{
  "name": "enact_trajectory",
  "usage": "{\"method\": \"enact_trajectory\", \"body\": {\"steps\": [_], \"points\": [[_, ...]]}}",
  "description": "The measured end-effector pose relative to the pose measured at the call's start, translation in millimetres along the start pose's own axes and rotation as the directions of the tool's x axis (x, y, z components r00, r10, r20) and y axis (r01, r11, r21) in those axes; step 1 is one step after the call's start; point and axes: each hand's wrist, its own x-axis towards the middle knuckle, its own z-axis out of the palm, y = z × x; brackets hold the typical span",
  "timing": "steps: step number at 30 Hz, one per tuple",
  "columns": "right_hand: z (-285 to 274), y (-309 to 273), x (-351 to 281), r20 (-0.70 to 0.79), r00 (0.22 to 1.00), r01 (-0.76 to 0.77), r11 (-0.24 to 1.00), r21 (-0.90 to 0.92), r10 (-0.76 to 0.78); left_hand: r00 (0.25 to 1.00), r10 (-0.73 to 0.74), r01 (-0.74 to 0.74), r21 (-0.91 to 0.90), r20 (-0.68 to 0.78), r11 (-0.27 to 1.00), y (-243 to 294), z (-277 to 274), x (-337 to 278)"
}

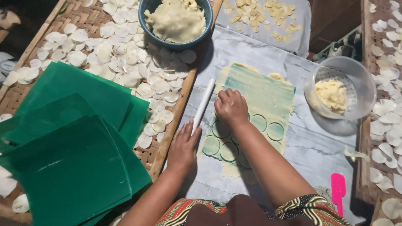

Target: Rolling out dough, cutting it into small circles using a mold, and placing filling on each circle.

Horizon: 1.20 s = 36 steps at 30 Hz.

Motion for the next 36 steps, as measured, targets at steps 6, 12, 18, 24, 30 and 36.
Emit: {"method": "enact_trajectory", "body": {"steps": [6,12,18,24,30,36], "points": [[-54,-12,-2,0.457,0.871,-0.353,0.878,0.322,0.182,0.995,-0.062,0.071,-0.116,0.074,0.991,-28,32,23],[-89,42,-24,0.332,0.903,-0.402,0.812,0.422,0.274,0.993,0.062,-0.053,0.098,-0.100,0.994,-5,18,17],[-160,147,-55,0.281,0.819,-0.573,0.728,0.376,0.500,0.984,0.089,-0.066,0.145,-0.153,0.987,-8,26,19],[-173,155,-62,0.364,0.779,-0.627,0.635,0.451,0.511,0.981,0.091,-0.064,0.161,-0.169,0.985,-11,31,19],[-153,178,-72,0.375,0.785,-0.618,0.670,0.412,0.493,0.978,0.096,-0.064,0.173,-0.183,0.983,-7,27,19],[-122,202,-79,0.331,0.816,-0.572,0.738,0.357,0.473,0.976,0.096,-0.062,0.178,-0.193,0.982,-8,30,19]]}}
